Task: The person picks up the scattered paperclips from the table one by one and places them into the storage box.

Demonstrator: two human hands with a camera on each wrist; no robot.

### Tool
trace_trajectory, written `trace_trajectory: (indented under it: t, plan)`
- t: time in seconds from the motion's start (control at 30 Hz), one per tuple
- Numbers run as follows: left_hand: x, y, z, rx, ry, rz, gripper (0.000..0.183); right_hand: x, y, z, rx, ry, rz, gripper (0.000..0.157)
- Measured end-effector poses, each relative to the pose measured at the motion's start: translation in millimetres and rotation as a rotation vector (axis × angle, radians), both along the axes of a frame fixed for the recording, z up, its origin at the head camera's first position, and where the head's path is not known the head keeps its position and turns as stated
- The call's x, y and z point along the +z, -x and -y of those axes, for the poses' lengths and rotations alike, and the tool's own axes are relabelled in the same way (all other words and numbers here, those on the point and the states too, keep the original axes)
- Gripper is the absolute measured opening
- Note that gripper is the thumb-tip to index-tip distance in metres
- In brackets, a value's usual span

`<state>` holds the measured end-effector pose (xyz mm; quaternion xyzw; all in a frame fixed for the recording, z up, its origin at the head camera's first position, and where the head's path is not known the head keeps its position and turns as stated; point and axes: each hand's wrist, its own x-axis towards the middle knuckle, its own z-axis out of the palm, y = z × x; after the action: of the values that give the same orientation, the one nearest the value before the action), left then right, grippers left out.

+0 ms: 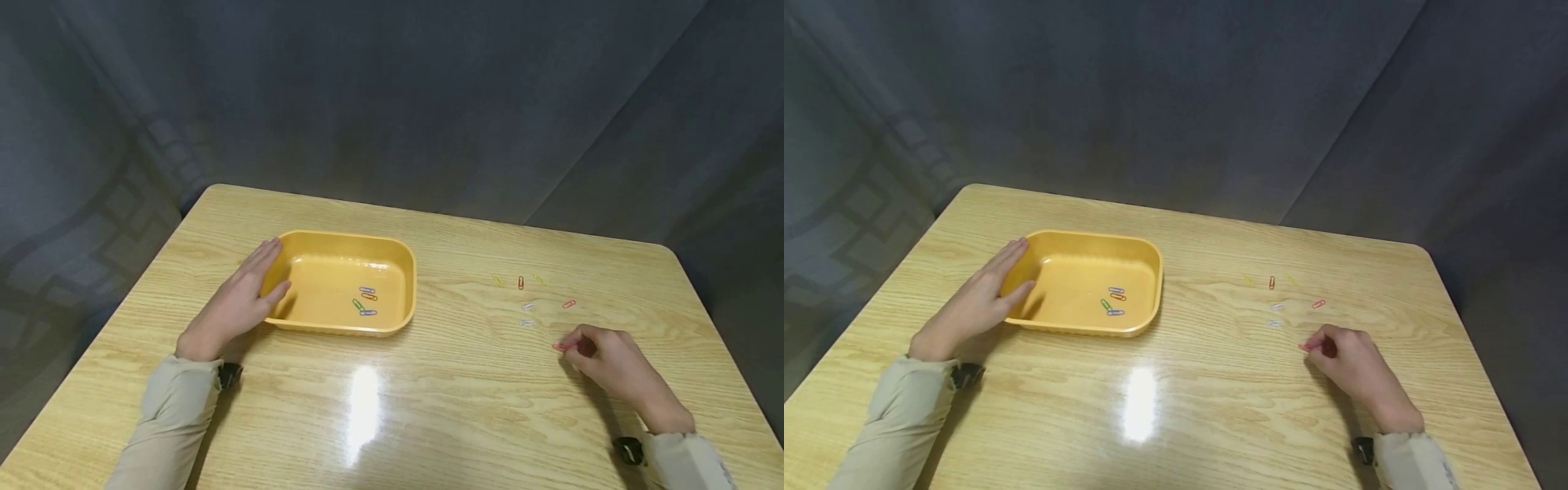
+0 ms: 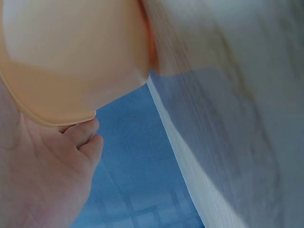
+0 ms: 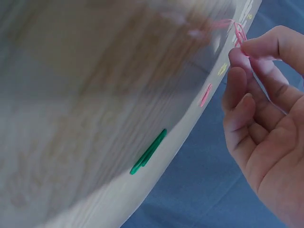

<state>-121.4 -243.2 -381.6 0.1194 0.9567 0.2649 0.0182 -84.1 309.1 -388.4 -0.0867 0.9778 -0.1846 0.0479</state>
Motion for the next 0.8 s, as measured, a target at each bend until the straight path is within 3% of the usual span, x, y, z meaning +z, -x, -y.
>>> trace_trajectory:
  t: [0.47, 0.8]
  plan:
    - [0.0, -0.1, 0, 0.002, -0.001, 0.003, 0.073, -1.7, 2.3, 1, 0.047, -0.003, 0.080, 0.012]
    - [1.9, -0.4, 0, 0.009, 0.004, 0.021, 0.074, 4.7, 1.5, 14, 0.080, 0.072, -0.051, 0.012]
